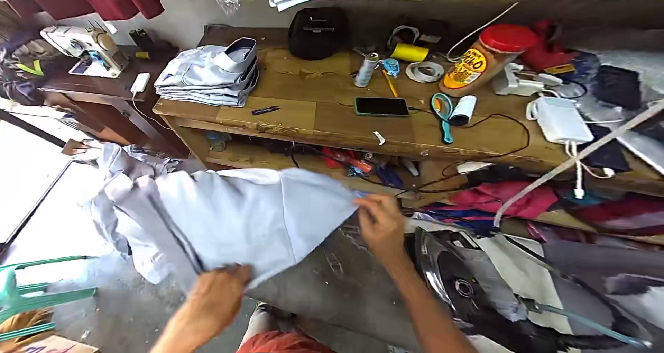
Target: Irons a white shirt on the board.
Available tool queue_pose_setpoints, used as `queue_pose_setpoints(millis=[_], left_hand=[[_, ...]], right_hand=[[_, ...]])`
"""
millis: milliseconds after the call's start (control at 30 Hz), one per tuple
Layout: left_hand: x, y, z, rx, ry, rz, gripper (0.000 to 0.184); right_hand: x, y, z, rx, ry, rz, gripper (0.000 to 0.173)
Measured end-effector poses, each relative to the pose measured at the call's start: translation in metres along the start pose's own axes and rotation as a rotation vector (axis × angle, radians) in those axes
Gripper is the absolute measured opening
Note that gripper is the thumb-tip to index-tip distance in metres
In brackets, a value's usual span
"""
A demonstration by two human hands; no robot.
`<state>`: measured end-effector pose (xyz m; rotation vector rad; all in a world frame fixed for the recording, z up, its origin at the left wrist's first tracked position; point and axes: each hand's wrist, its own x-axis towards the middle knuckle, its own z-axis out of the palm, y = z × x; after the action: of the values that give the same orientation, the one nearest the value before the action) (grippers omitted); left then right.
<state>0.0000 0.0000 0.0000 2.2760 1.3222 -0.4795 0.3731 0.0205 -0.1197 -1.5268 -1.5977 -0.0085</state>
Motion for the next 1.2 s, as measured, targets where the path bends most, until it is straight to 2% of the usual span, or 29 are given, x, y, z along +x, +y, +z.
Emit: queue_pose_setpoints(millis=[33,100,167,300,367,467,500,533,600,667,733,800,833,967,1067,1133,1200], left_hand=[[0.015,0.004,0.034,-0.036,-0.135,-0.009,0.038],[0.035,0.011,0.089,-0.062,-0.273,0.028,0.037],[0.047,0.018,0.117,-0.066,-0.395,0.060,0.033],[0.053,0.031,0.119,-0.066,-0.482,0.048,0.033],[0.055,0.023,0.118,-0.118,-0.477,0.117,0.035],[0.061,-0.010,0.115,-0.337,-0.360,0.376,0.034],[0.065,-0.026,0.103,-0.434,-0.262,0.415,0.031],[0.071,-0.046,0.085,-0.523,-0.075,0.405,0.026],[0.081,-0.099,0.032,-0.586,0.350,0.199,0.026],[0.092,-0.170,-0.013,-0.490,0.626,-0.175,0.033],[0.109,-0.248,-0.027,-0.423,0.654,-0.525,0.041],[0.122,-0.304,-0.014,-0.480,0.498,-0.708,0.061],[0.127,-0.316,-0.009,-0.508,0.420,-0.717,0.065],[0.135,-0.318,-0.021,-0.592,0.264,-0.555,0.045],[0.139,-0.319,-0.041,-0.688,0.380,-0.517,0.041],[0.138,-0.308,-0.067,-0.560,0.501,-0.461,0.039],[0.131,-0.277,-0.099,-0.322,0.625,-0.415,0.041]], right_hand=[[-0.035,0.016,0.015,-0.038,-0.089,0.064,0.019],[-0.079,0.030,0.036,-0.090,-0.206,0.132,0.019],[-0.101,0.033,0.041,-0.127,-0.220,0.161,0.021],[-0.109,0.018,0.032,-0.154,-0.226,0.214,0.025],[-0.107,0.004,0.033,-0.160,-0.206,0.178,0.031],[-0.113,-0.017,0.050,-0.158,-0.295,0.115,0.046],[-0.119,-0.019,0.056,-0.179,-0.340,0.098,0.048],[-0.125,-0.019,0.060,-0.192,-0.374,0.085,0.049],[-0.131,-0.016,0.060,-0.202,-0.426,0.075,0.051],[-0.132,-0.015,0.058,-0.196,-0.463,0.080,0.051],[-0.132,-0.014,0.059,-0.204,-0.473,0.092,0.052],[-0.135,-0.013,0.061,-0.202,-0.441,0.086,0.052],[-0.136,-0.012,0.064,-0.208,-0.407,0.082,0.052],[-0.141,-0.008,0.069,-0.221,-0.285,0.091,0.053],[-0.138,-0.013,0.065,-0.200,-0.295,0.136,0.054],[-0.138,-0.016,0.064,-0.228,-0.290,0.156,0.056],[-0.140,-0.017,0.064,-0.261,-0.280,0.180,0.059]])
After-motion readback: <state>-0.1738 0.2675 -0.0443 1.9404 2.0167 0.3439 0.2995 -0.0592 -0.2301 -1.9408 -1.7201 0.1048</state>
